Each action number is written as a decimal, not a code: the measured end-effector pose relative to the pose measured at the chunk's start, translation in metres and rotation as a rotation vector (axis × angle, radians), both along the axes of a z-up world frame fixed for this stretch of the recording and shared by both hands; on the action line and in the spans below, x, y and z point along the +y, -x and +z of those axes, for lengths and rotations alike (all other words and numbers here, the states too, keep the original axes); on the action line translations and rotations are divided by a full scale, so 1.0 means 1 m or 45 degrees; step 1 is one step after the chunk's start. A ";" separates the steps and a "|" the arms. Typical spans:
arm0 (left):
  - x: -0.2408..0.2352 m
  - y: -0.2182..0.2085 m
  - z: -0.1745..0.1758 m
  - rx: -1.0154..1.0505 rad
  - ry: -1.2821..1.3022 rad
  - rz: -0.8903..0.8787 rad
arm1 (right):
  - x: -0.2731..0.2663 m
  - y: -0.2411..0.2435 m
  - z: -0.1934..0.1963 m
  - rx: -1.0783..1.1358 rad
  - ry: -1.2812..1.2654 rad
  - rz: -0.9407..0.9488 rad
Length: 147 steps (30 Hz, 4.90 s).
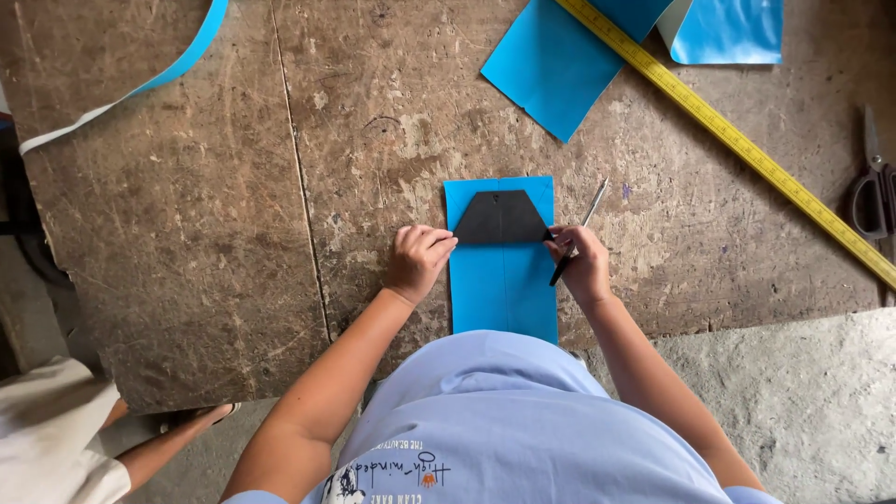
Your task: Marking patterns on a blue fabric strip using a template and a pen after measuring with a ruler.
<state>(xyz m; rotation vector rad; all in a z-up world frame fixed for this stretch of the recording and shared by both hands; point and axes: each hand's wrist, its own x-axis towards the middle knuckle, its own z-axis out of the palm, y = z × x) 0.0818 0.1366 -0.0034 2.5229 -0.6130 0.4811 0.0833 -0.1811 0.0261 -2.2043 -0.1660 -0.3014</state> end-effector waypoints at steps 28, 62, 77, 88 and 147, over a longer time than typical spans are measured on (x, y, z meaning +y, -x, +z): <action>-0.003 -0.008 -0.020 -0.032 -0.007 0.124 | 0.003 -0.016 -0.004 0.011 -0.061 -0.021; -0.002 -0.009 -0.021 -0.063 -0.068 0.090 | 0.000 -0.013 -0.029 0.041 -0.088 -0.100; -0.087 -0.010 0.015 0.019 -0.139 -0.171 | -0.004 -0.014 -0.042 0.063 -0.079 -0.109; -0.109 -0.012 -0.008 0.242 -0.425 -0.226 | -0.012 -0.025 -0.027 0.094 -0.243 -0.194; -0.113 -0.022 0.030 0.147 -0.349 -0.164 | 0.101 -0.138 0.064 0.352 0.318 0.288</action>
